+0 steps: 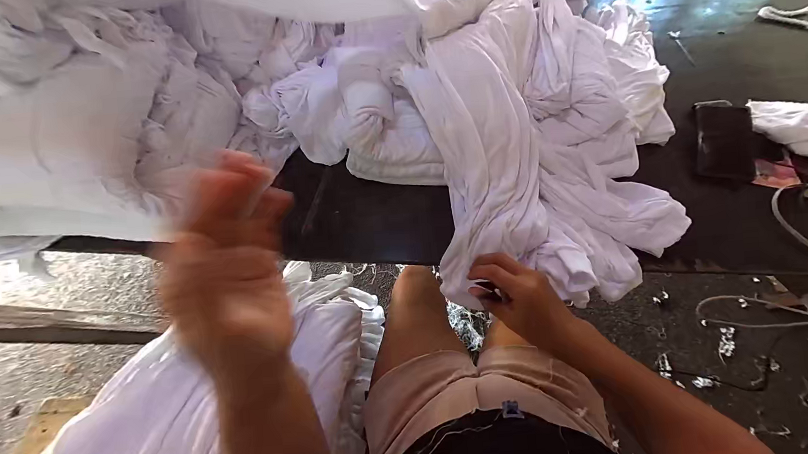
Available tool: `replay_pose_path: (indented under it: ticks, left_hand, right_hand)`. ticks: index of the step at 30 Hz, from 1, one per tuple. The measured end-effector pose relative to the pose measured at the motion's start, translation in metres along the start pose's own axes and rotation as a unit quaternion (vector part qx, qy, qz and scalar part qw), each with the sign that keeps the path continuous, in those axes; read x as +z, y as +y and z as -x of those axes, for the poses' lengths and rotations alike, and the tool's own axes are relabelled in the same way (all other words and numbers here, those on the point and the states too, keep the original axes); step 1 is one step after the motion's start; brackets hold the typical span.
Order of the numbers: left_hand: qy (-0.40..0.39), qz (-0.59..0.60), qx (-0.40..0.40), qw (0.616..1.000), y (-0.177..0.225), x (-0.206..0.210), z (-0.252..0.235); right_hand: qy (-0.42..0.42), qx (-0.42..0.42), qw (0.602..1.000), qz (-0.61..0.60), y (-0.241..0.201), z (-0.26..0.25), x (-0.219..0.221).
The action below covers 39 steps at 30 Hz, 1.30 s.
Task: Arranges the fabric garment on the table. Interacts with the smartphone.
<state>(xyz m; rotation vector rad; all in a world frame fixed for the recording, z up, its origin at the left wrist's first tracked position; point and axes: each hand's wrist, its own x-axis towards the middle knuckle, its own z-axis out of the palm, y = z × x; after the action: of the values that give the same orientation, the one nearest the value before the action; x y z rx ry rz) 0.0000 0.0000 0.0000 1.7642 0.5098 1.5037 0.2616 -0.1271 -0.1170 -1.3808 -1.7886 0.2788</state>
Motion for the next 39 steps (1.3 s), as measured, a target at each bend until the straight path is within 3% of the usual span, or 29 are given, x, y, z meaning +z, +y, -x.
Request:
replay_pose_path:
  ticks: [2, 4, 5, 8, 10, 12, 15, 20, 23, 25, 27, 28, 30, 31, 33, 34, 36, 39]
  left_hand:
    - [-0.102, -0.051, -0.029, 0.993, -0.024, 0.032, 0.015]
    - [-0.151, -0.092, -0.064, 0.982, -0.048, 0.050, 0.039]
    - [-0.166, -0.111, -0.091, 0.976, -0.058, 0.055, 0.050]
    - [-0.225, -0.129, -0.254, 0.932, -0.073, 0.069, 0.078]
    - [-0.225, -0.062, -0.351, 0.907, -0.075, 0.077, 0.091]
    - [-0.189, 0.048, -0.386, 0.902, -0.069, 0.086, 0.098]
    - [-0.167, 0.157, -0.379, 0.896, -0.063, 0.092, 0.107]
    - [-0.148, 0.198, -0.315, 0.916, -0.051, 0.089, 0.126]
    - [-0.188, 0.078, -0.220, 0.954, -0.041, 0.085, 0.136]
    - [-0.178, -0.076, -0.142, 0.971, -0.038, 0.089, 0.139]
    - [-0.108, -0.144, -0.102, 0.978, -0.042, 0.091, 0.136]
    - [-0.069, -0.143, -0.098, 0.982, -0.045, 0.090, 0.132]
    - [-0.030, -0.050, -0.128, 0.990, -0.050, 0.086, 0.124]
    - [-0.051, 0.051, -0.180, 0.981, -0.049, 0.084, 0.121]
    - [-0.102, 0.297, -0.324, 0.892, -0.042, 0.083, 0.113]
    - [-0.101, 0.373, -0.363, 0.848, -0.039, 0.086, 0.111]
    - [-0.080, 0.423, -0.367, 0.825, -0.036, 0.090, 0.109]
    - [-0.119, 0.342, -0.258, 0.896, -0.031, 0.088, 0.112]
  right_hand:
    - [-0.074, 0.033, 0.996, 0.048, 0.008, -0.006, 0.007]
    - [-0.170, 0.119, 0.972, 0.110, 0.013, -0.012, 0.007]
    - [-0.172, 0.133, 0.968, 0.123, 0.017, -0.012, 0.008]
    - [-0.049, 0.030, 0.997, 0.056, 0.014, -0.001, 0.001]
    - [-0.009, -0.022, 1.000, -0.015, 0.001, 0.006, -0.006]
    - [0.012, -0.039, 0.998, -0.040, -0.010, 0.013, -0.009]
    - [0.051, -0.045, 0.997, -0.027, -0.019, 0.032, 0.000]
    - [0.074, -0.059, 0.993, 0.072, -0.020, 0.059, 0.021]
    - [0.086, -0.025, 0.995, 0.038, -0.017, 0.058, 0.013]
    - [0.080, 0.013, 0.993, -0.082, -0.025, 0.054, 0.004]
    - [0.054, 0.076, 0.960, -0.263, -0.037, 0.049, -0.003]
    - [0.036, 0.116, 0.924, -0.362, -0.042, 0.047, -0.006]
    - [0.014, 0.213, 0.826, -0.522, -0.044, 0.039, -0.013]
    - [0.017, 0.264, 0.777, -0.571, -0.042, 0.035, -0.017]
    - [0.041, 0.346, 0.719, -0.602, -0.036, 0.025, -0.023]
    - [0.058, 0.366, 0.713, -0.595, -0.033, 0.020, -0.024]
    - [0.075, 0.352, 0.764, -0.535, -0.030, 0.019, -0.023]
    - [0.075, 0.235, 0.922, -0.299, -0.032, 0.025, -0.023]
